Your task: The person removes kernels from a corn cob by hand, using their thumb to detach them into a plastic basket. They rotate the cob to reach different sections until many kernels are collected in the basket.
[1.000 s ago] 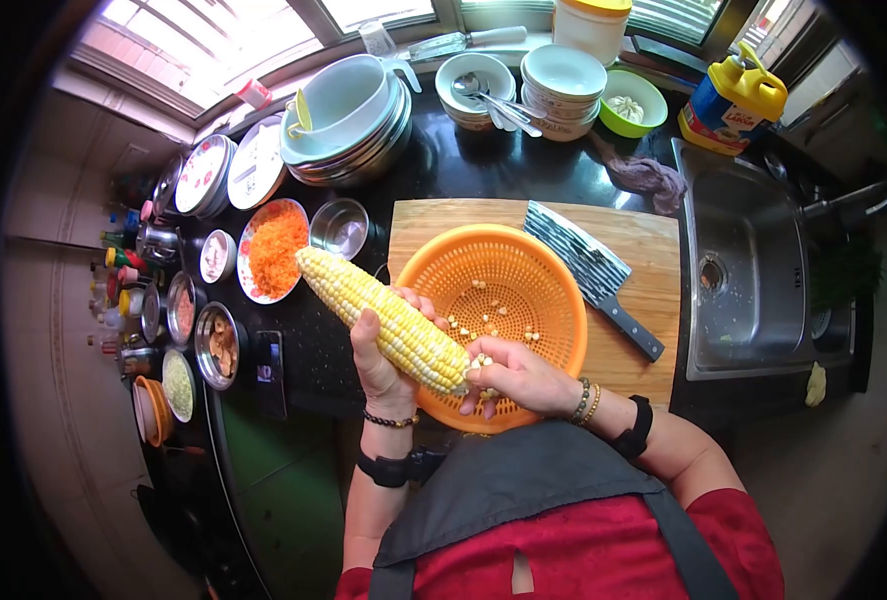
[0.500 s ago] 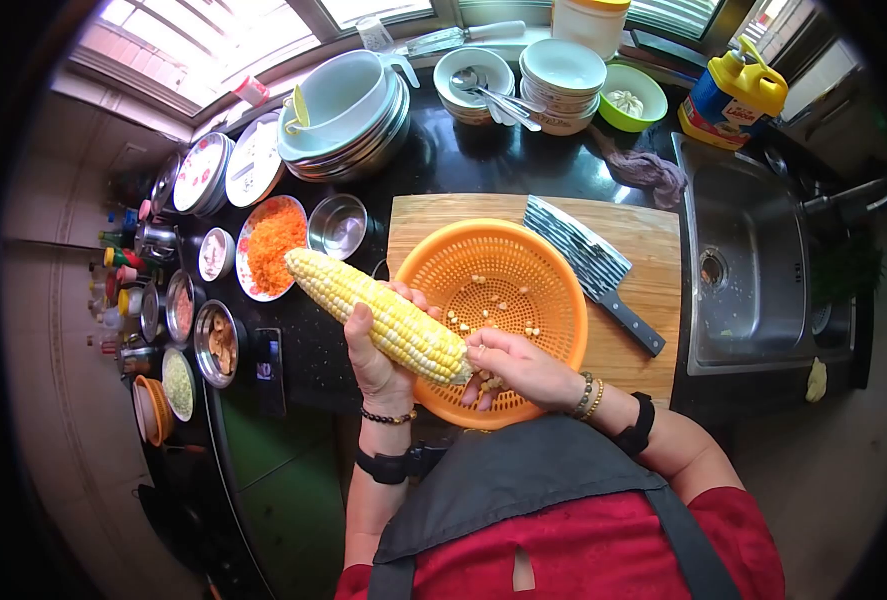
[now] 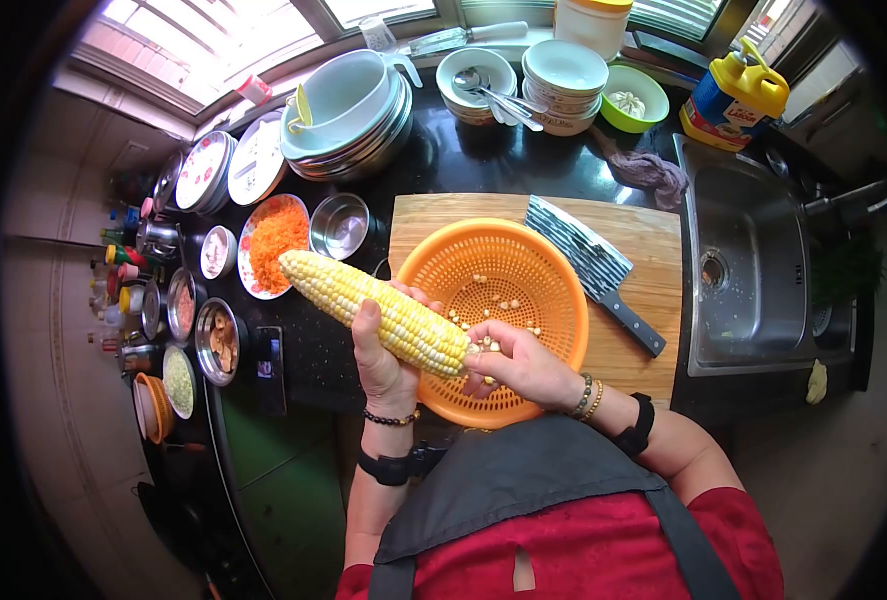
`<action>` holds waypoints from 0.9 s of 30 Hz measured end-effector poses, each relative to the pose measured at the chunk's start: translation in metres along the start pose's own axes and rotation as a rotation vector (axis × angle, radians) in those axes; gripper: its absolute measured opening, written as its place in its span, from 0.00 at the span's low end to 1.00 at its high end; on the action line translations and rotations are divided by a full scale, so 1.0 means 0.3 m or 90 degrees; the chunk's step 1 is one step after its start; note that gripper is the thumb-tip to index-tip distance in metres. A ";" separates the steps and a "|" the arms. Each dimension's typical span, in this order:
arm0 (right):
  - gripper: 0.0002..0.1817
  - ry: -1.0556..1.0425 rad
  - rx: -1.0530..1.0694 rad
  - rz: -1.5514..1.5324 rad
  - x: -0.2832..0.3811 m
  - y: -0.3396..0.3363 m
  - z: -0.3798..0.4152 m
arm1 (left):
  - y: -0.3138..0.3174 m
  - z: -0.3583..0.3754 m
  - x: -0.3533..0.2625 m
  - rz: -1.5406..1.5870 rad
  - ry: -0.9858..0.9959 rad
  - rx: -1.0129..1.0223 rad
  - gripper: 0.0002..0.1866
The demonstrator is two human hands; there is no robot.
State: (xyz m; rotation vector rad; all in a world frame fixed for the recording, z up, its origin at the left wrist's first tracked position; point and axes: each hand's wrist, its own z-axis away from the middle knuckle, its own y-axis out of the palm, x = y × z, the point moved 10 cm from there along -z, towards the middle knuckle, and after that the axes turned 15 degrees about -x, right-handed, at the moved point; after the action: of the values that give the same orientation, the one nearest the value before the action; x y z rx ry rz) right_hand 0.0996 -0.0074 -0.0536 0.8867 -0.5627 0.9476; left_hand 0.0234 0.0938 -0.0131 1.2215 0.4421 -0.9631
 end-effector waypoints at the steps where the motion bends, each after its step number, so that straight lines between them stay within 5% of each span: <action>1: 0.12 -0.003 -0.002 -0.004 0.001 -0.001 0.000 | 0.001 0.001 0.000 0.001 0.000 0.001 0.23; 27: 0.15 -0.024 0.033 -0.026 -0.001 0.002 0.008 | -0.028 -0.011 0.028 0.000 -0.036 -0.035 0.22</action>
State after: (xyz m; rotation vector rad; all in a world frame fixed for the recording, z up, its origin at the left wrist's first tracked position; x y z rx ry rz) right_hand 0.0987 -0.0093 -0.0524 0.9615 -0.5528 0.9131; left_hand 0.0220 0.0934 -0.0253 1.1416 0.4206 -0.9775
